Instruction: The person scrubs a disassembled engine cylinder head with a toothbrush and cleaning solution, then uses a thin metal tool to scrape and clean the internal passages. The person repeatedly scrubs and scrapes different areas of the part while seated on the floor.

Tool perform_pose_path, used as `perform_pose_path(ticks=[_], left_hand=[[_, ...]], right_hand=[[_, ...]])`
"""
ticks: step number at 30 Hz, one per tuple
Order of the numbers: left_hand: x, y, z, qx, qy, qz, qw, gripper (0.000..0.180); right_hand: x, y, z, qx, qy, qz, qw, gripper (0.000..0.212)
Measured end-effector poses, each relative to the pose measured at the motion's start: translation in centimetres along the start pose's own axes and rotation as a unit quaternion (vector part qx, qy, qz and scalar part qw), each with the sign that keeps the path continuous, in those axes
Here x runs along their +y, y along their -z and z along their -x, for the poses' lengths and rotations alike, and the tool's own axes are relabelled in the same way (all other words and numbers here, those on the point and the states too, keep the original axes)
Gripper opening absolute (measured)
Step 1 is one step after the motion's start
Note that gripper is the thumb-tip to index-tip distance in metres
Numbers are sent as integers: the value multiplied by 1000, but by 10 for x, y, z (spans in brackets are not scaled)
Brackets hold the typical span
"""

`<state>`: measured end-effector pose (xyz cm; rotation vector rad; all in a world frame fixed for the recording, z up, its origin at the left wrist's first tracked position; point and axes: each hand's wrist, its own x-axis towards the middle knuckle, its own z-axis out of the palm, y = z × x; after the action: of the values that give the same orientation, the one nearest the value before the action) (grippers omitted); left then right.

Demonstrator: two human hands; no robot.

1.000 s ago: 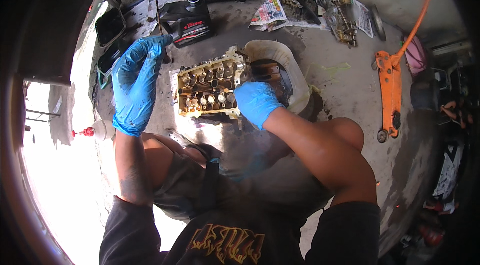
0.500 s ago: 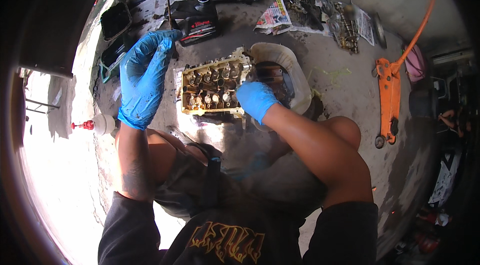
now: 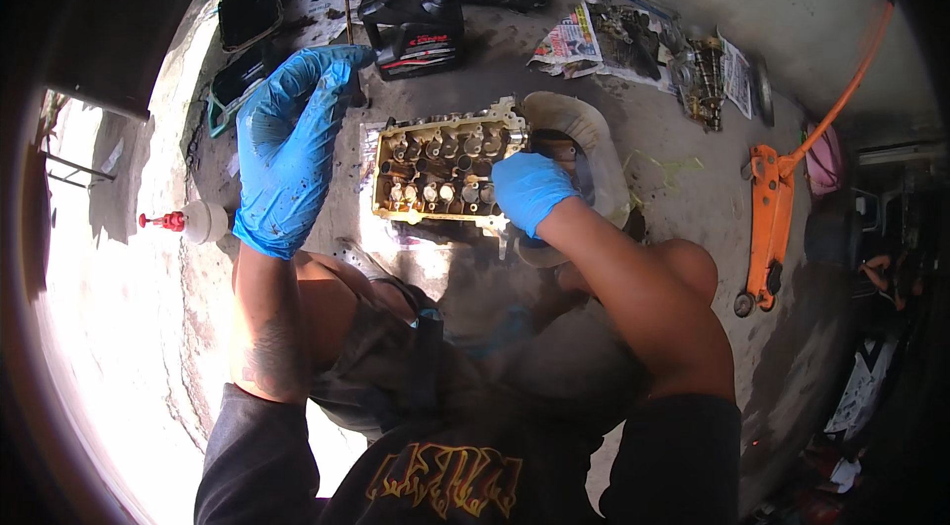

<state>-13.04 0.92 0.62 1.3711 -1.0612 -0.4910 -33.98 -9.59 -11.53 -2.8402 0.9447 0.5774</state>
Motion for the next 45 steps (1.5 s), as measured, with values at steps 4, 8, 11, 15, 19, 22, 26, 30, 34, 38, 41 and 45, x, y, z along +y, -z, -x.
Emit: perform_pose_path(ticks=[4,8,11,15,19,22,26,30,34,38,41,45], left_hand=[[-1,2,-4,-2,-24,-4,1000,20],[0,4,-4,1,-14,12,1000,19],[-2,3,-5,-2,-40,-8,999,19],[-2,1,-5,3,-45,4,999,19],[-2,2,-4,-2,-46,-5,999,19],[-1,-1,-4,-10,-45,-15,999,19],[-3,-6,-5,-10,-48,-27,998,19],[-6,-16,-7,-18,-56,-30,998,19],[-7,-22,-7,-22,-44,-18,999,21],[-7,-23,-7,-26,-55,-22,998,21],[-6,-23,-6,-30,-38,-25,999,21],[-5,-21,-5,-26,-46,-33,998,21]], right_hand=[[0,-1,0,-46,47,-55,996,18],[6,2,0,-35,2,-21,999,17],[-2,2,-1,-64,20,-53,996,19],[0,8,1,-44,26,-14,999,20],[26,19,6,11,43,35,998,21],[31,15,7,19,68,41,997,24],[32,9,9,48,80,20,995,30],[32,4,12,44,62,-18,997,33],[37,0,13,54,50,-5,997,27],[33,-6,13,35,18,5,999,20],[18,-11,19,16,45,-35,998,18],[-16,-20,30,-28,-3,-54,998,19]])
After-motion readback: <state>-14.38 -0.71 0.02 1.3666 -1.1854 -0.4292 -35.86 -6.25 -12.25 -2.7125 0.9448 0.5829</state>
